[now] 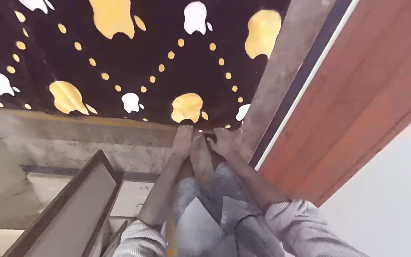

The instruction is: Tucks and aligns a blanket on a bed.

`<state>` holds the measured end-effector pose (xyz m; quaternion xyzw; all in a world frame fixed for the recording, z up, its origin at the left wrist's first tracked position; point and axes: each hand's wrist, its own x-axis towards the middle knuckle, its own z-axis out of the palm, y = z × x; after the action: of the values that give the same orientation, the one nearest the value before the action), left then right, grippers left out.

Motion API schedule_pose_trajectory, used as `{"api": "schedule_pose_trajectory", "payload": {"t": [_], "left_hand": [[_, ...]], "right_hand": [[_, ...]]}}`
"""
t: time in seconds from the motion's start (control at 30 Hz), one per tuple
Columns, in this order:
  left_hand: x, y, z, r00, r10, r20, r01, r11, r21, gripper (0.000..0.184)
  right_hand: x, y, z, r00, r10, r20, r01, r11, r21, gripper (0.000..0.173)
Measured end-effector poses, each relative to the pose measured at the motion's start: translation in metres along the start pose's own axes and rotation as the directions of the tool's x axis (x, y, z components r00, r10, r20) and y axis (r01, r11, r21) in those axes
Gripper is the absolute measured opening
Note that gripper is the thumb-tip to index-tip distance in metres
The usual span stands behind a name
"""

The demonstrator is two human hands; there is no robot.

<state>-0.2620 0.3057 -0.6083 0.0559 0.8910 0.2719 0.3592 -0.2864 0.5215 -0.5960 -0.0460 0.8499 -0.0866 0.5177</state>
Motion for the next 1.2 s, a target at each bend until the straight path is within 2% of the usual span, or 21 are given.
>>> {"api": "schedule_pose_trajectory", "payload": {"t": [0.07,0.17,0.27,0.33,0.4,0.43,0.5,0.57,0.63,0.7,0.8,0.87,0.93,1.0,1.07,1.13,1.17,1.2], "left_hand": [[0.008,0.004,0.000,0.993,-0.053,0.103,0.050,0.998,0.035,0.076],[0.032,0.010,-0.011,0.940,-0.152,0.304,0.107,0.982,0.158,0.085],[0.058,0.020,-0.029,0.873,-0.283,0.397,0.216,0.955,0.205,0.070],[0.060,0.030,-0.032,0.842,-0.341,0.418,0.272,0.938,0.216,0.063],[0.063,0.034,-0.043,0.804,-0.348,0.482,0.274,0.937,0.218,0.068],[0.061,0.033,-0.045,0.810,-0.328,0.486,0.250,0.943,0.219,0.070],[0.048,0.030,-0.034,0.871,-0.266,0.414,0.193,0.958,0.211,0.066],[0.033,0.032,-0.019,0.930,-0.231,0.287,0.174,0.962,0.211,0.055],[0.020,0.045,-0.007,0.963,-0.200,0.183,0.168,0.970,0.177,0.047],[0.016,0.062,0.007,0.979,-0.127,0.156,0.108,0.986,0.123,0.050],[0.027,0.081,0.012,0.960,-0.142,0.239,0.113,0.985,0.132,0.055],[0.042,0.085,0.015,0.953,-0.183,0.240,0.141,0.973,0.180,0.059],[0.052,0.089,0.021,0.937,-0.226,0.266,0.185,0.968,0.172,0.070],[0.060,0.091,0.019,0.912,-0.266,0.310,0.230,0.962,0.149,0.075],[0.062,0.092,0.017,0.896,-0.295,0.333,0.255,0.954,0.159,0.075],[0.061,0.097,0.018,0.880,-0.331,0.341,0.298,0.943,0.145,0.065],[0.070,0.100,0.014,0.875,-0.362,0.321,0.338,0.932,0.128,0.058],[0.064,0.111,0.017,0.861,-0.414,0.295,0.403,0.910,0.101,0.060]], "right_hand": [[0.012,-0.009,-0.009,0.995,0.080,0.065,-0.082,0.996,0.022,0.067],[0.026,-0.024,-0.032,0.957,0.209,0.199,-0.213,0.977,-0.001,0.068],[0.043,-0.035,-0.051,0.894,0.280,0.351,-0.306,0.952,0.021,0.075],[0.035,-0.027,-0.045,0.904,0.241,0.353,-0.278,0.959,0.056,0.074],[0.025,-0.004,-0.034,0.970,0.079,0.230,-0.115,0.982,0.147,0.066],[0.018,0.012,-0.026,0.987,-0.014,0.157,-0.016,0.982,0.190,0.061],[0.001,0.041,-0.012,0.993,-0.117,0.007,0.112,0.968,0.223,0.052],[-0.012,0.057,-0.002,0.995,-0.088,-0.042,0.095,0.975,0.201,0.054],[-0.021,0.057,-0.008,0.999,-0.044,-0.023,0.047,0.987,0.153,0.059],[-0.020,0.054,-0.014,1.000,-0.002,0.003,0.002,0.993,0.118,0.065],[-0.007,0.051,-0.017,0.995,0.047,0.083,-0.050,0.998,0.036,0.069],[0.005,0.049,-0.025,0.985,0.084,0.148,-0.086,0.996,0.007,0.062],[0.011,0.050,-0.040,0.968,0.087,0.235,-0.083,0.996,-0.026,0.055],[0.019,0.053,-0.057,0.930,0.055,0.363,-0.039,0.998,-0.052,0.052],[0.034,0.068,-0.064,0.900,-0.062,0.432,0.060,0.998,0.018,0.048],[0.038,0.080,-0.084,0.914,-0.136,0.383,0.080,0.984,0.158,0.039],[0.046,0.083,-0.106,0.958,-0.098,0.271,0.034,0.972,0.232,0.042],[0.043,0.089,-0.122,0.986,0.005,0.165,-0.059,0.946,0.320,0.051]]}}
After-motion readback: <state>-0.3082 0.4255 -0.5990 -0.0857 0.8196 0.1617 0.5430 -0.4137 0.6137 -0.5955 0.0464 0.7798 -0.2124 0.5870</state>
